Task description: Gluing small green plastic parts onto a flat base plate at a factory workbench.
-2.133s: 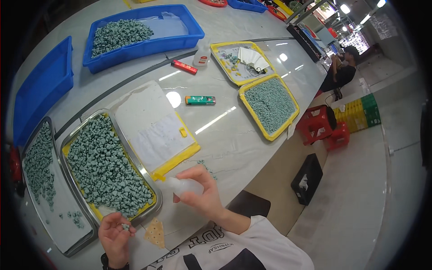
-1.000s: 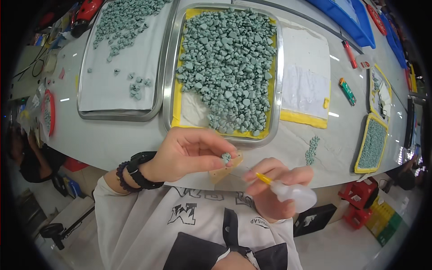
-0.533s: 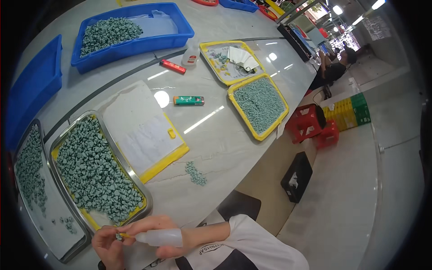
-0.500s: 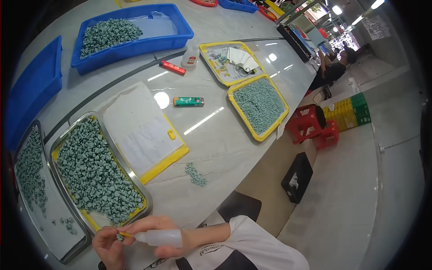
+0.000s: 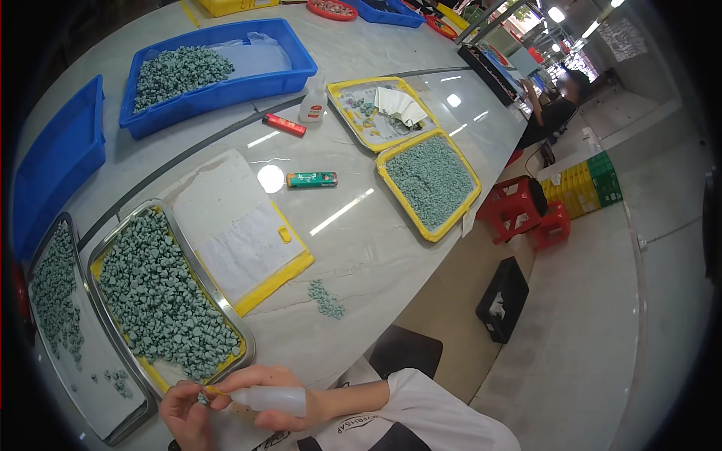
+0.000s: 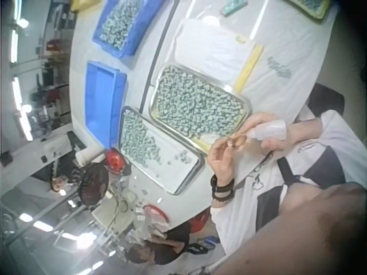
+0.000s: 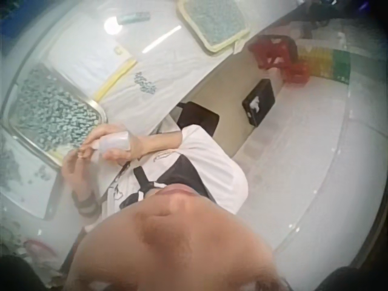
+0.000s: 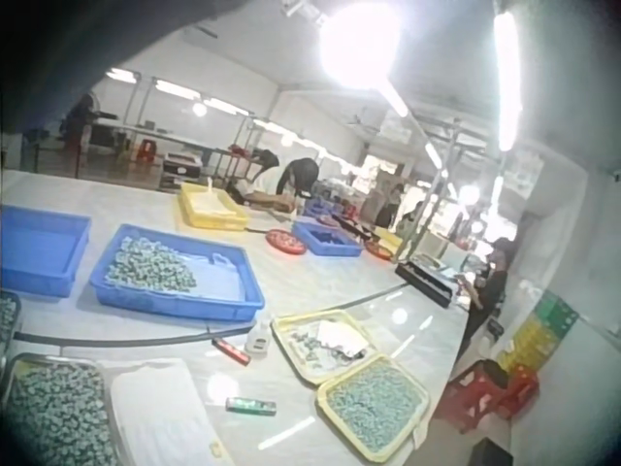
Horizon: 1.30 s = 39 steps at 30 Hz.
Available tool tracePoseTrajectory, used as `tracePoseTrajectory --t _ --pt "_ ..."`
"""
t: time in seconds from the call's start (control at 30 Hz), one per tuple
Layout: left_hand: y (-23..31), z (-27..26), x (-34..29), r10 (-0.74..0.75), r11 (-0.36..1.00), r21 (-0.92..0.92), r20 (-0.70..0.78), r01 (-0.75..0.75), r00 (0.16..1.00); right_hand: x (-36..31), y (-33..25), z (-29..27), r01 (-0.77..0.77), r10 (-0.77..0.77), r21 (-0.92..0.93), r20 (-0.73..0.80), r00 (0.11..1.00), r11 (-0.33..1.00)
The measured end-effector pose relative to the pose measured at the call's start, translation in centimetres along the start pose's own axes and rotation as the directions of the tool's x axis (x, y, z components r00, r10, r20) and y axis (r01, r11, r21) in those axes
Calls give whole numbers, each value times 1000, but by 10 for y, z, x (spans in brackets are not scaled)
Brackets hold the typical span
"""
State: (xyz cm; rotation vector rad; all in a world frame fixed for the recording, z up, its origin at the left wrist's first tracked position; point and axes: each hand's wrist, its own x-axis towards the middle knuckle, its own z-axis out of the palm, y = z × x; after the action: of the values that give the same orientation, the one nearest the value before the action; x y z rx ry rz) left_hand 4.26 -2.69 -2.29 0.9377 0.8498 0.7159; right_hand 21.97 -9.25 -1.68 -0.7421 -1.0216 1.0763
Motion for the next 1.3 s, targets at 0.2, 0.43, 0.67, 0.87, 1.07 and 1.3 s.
tracePoseTrajectory --t 0.2,0.43,0.67,0.87,1.07,1.3 --pt "-2 0 0 -1 1000 10 5 1 1000 -1 -2 0 -9 9 -7 -11 1000 1000" --pt "19 24 5 -19 988 153 -65 29 998 0 -1 0 -13 13 41 2 1000 999" --pt "5 4 3 -27 999 18 19 27 999 1 0 -2 -59 58 82 21 998 995" --pt "9 5 2 -31 999 26 -15 31 999 1 -1 -4 -102 98 101 50 994 990" --pt "9 2 3 -4 1000 17 18 4 1000 3 1 -3 -104 98 93 62 993 990" --pt "12 4 4 -2 1000 23 29 1 1000 4 2 -3 -90 84 80 70 994 993"
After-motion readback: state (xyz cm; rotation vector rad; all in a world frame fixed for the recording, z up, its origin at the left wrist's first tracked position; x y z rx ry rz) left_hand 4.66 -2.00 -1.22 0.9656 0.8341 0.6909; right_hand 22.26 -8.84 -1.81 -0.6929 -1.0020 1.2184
